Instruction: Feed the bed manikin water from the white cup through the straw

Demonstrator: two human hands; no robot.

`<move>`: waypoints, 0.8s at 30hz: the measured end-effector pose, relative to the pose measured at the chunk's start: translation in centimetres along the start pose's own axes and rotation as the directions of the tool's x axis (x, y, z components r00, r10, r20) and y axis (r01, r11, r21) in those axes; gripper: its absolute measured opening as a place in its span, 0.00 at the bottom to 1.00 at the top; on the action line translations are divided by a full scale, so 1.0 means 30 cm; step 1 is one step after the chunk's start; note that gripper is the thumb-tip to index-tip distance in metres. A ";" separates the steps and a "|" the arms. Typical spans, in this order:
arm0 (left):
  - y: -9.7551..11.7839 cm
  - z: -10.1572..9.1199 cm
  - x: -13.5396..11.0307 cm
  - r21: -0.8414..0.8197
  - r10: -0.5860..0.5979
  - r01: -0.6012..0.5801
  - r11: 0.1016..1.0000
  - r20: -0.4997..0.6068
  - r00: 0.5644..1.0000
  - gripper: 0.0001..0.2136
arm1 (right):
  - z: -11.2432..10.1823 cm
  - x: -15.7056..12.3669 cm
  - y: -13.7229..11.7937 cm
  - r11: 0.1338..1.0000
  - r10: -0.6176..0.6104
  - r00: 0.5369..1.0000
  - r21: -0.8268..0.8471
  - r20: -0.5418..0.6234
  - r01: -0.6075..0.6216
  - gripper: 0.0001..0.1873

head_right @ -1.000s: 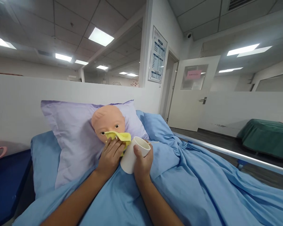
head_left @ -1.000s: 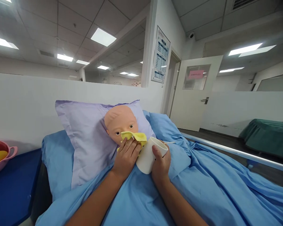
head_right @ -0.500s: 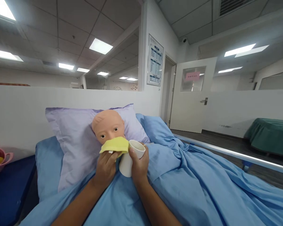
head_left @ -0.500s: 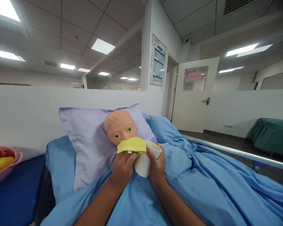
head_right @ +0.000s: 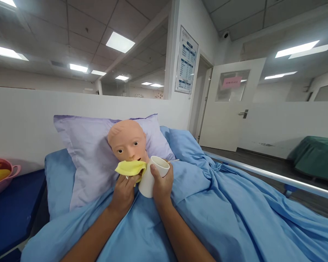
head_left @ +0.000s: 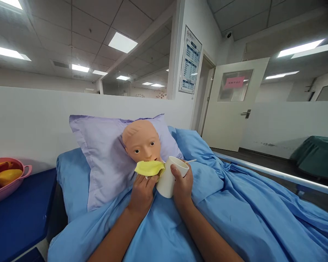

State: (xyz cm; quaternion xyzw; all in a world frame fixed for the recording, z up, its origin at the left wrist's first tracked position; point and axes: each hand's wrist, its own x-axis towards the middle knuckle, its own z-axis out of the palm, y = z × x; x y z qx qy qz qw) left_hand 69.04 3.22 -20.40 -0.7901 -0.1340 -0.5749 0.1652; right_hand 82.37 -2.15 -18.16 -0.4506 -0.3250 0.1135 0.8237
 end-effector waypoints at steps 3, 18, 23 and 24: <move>-0.011 -0.022 0.008 -0.009 0.049 -0.049 0.999 -0.007 0.999 0.16 | 0.001 0.002 0.000 0.999 -0.032 0.999 -0.022 -0.003 0.032 0.28; 0.019 0.047 0.004 0.251 0.031 -0.046 0.967 0.065 0.997 0.12 | -0.004 0.009 0.021 1.000 -0.006 1.000 -0.024 -0.020 0.005 0.29; 0.032 0.007 -0.048 0.168 -0.065 0.060 0.984 0.021 0.998 0.13 | 0.000 0.006 0.018 0.999 -0.003 1.000 -0.042 -0.021 0.002 0.29; 0.030 -0.002 -0.043 0.148 -0.058 0.055 0.987 0.017 0.998 0.14 | 0.001 0.006 0.019 0.999 -0.010 1.000 -0.046 -0.019 0.009 0.29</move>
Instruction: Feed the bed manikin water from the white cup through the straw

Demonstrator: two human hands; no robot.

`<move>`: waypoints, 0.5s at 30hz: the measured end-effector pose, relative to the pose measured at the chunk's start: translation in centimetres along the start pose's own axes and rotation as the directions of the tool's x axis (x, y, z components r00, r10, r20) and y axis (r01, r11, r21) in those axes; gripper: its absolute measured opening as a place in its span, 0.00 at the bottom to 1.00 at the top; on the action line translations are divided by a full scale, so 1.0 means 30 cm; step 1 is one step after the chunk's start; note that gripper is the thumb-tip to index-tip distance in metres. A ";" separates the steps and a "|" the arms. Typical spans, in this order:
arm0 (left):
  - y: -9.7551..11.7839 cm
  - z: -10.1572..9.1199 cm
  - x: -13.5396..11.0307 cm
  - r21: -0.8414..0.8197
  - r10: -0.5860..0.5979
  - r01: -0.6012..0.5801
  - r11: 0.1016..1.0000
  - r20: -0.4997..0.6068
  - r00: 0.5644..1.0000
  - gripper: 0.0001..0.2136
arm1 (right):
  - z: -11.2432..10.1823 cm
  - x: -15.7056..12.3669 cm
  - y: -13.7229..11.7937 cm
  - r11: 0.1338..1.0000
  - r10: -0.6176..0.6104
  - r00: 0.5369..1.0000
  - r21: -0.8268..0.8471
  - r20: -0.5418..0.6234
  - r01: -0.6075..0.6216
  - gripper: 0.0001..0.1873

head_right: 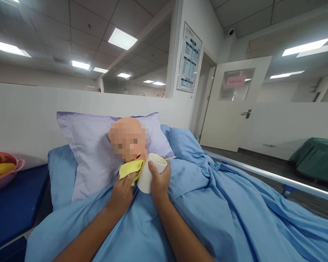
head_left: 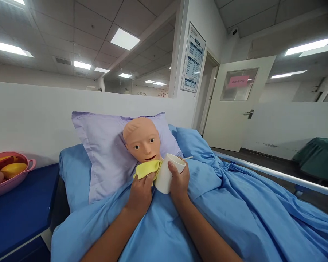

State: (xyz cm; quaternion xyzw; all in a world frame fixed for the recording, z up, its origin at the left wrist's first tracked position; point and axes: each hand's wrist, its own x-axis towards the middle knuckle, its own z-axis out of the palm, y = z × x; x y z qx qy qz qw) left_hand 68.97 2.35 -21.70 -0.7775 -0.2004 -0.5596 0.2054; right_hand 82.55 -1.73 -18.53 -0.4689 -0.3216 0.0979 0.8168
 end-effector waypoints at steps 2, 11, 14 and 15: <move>-0.008 -0.014 0.026 -0.031 0.008 -0.010 0.999 -0.055 0.998 0.14 | 0.000 0.000 0.002 1.000 -0.005 1.000 0.001 0.012 0.005 0.28; -0.015 0.038 0.153 0.010 0.043 -0.043 0.999 -0.083 0.996 0.13 | 0.005 -0.006 -0.010 1.000 -0.004 0.999 0.031 0.035 0.003 0.28; -0.010 0.051 0.101 0.038 0.051 -0.048 0.998 -0.078 0.996 0.10 | 0.004 -0.006 -0.013 1.000 0.001 0.999 0.017 0.044 -0.002 0.28; -0.009 0.049 0.080 0.036 0.036 -0.033 0.999 -0.077 0.996 0.09 | 0.003 -0.006 -0.012 1.000 0.001 0.999 0.011 0.046 -0.002 0.28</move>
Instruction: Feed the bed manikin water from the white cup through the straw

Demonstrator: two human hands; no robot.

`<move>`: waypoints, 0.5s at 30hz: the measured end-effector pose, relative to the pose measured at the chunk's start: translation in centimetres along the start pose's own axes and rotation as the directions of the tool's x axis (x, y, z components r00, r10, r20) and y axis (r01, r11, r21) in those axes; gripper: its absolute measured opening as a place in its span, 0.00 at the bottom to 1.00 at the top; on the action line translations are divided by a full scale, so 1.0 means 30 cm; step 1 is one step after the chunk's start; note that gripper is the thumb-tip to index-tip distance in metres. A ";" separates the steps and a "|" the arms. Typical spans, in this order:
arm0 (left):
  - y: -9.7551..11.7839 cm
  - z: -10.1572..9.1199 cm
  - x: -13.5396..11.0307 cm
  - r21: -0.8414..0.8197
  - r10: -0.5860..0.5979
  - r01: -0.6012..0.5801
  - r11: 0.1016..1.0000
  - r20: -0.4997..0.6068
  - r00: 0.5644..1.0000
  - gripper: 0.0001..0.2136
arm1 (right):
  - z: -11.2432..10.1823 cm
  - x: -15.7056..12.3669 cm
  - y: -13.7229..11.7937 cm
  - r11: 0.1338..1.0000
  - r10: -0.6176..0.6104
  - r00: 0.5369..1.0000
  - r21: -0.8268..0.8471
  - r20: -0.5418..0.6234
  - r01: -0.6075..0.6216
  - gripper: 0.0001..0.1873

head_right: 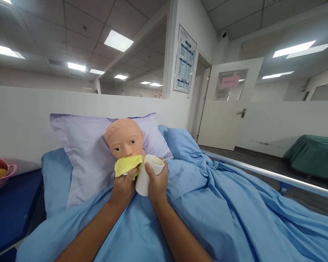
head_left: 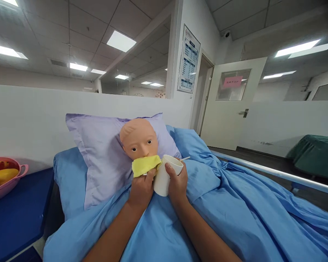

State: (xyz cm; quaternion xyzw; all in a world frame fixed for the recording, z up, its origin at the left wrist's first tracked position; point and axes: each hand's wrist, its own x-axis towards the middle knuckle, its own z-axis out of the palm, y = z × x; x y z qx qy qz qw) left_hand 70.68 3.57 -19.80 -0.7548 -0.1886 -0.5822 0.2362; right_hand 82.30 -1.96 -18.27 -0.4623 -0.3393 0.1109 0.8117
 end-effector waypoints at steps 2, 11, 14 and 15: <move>0.003 -0.017 -0.030 -0.022 -0.047 0.047 0.999 0.017 0.999 0.11 | -0.002 0.000 0.003 1.000 -0.007 1.000 -0.012 -0.003 0.007 0.27; -0.007 -0.043 0.062 -0.129 -0.018 0.008 0.992 -0.076 0.997 0.16 | 0.001 0.000 0.008 1.000 -0.010 1.000 0.019 0.025 0.010 0.28; -0.012 -0.004 0.072 -0.059 0.033 -0.033 0.998 0.000 0.999 0.15 | 0.003 -0.001 0.003 1.000 -0.024 1.000 0.010 0.001 0.024 0.28; -0.013 0.007 0.062 -0.050 0.042 -0.041 0.998 0.018 0.999 0.15 | 0.002 -0.001 0.001 1.000 -0.024 1.000 0.010 -0.006 0.024 0.28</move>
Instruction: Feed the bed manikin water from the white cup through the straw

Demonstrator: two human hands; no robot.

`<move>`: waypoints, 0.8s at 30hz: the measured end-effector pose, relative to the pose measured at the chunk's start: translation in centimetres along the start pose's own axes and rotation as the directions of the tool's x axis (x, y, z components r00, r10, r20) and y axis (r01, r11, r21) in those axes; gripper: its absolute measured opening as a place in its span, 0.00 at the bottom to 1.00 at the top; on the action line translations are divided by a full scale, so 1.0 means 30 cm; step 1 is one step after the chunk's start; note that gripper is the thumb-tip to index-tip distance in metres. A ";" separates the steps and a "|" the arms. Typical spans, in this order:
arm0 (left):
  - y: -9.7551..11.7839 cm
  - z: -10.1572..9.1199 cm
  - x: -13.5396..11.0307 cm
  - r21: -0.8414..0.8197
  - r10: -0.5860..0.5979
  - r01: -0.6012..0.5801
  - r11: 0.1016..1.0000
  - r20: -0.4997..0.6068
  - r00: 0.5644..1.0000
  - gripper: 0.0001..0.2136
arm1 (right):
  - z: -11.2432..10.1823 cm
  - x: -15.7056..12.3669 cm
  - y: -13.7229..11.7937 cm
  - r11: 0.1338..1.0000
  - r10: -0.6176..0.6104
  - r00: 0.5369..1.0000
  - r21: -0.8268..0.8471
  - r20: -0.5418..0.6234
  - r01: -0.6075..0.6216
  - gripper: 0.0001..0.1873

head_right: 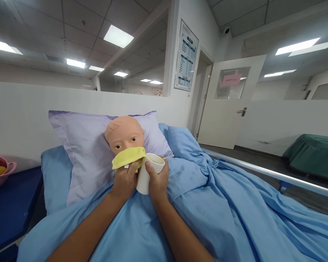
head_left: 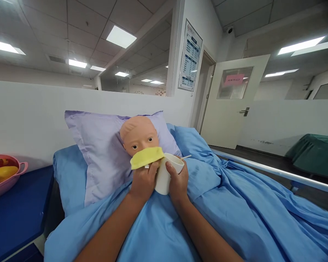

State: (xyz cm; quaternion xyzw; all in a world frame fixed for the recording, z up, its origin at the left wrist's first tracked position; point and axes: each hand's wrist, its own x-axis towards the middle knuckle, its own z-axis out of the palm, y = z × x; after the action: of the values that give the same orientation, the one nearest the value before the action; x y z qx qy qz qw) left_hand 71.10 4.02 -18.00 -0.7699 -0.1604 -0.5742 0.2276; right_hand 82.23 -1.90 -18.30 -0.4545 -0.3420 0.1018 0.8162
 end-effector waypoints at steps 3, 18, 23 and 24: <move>0.003 0.010 -0.055 -0.053 -0.041 0.043 0.998 0.038 0.998 0.16 | -0.002 0.000 0.000 1.000 0.015 1.000 -0.002 -0.009 -0.015 0.27; -0.006 -0.031 0.030 -0.031 0.040 -0.040 0.999 0.015 0.999 0.16 | 0.002 -0.006 -0.014 0.999 0.031 0.999 0.021 0.020 -0.031 0.29; -0.009 -0.023 -0.052 -0.057 0.015 -0.013 0.998 0.027 1.000 0.16 | 0.004 -0.005 -0.013 0.997 0.062 0.998 0.038 0.022 -0.062 0.28; -0.010 -0.027 -0.071 -0.072 0.002 0.000 0.997 0.038 0.999 0.17 | 0.004 -0.005 -0.012 0.998 0.058 0.998 0.035 0.023 -0.059 0.29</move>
State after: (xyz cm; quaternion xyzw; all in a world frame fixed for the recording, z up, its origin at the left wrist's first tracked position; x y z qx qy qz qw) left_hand 69.68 3.87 -19.79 -0.7884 -0.1435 -0.5649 0.1968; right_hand 81.99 -2.09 -18.02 -0.4486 -0.3358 0.1366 0.8169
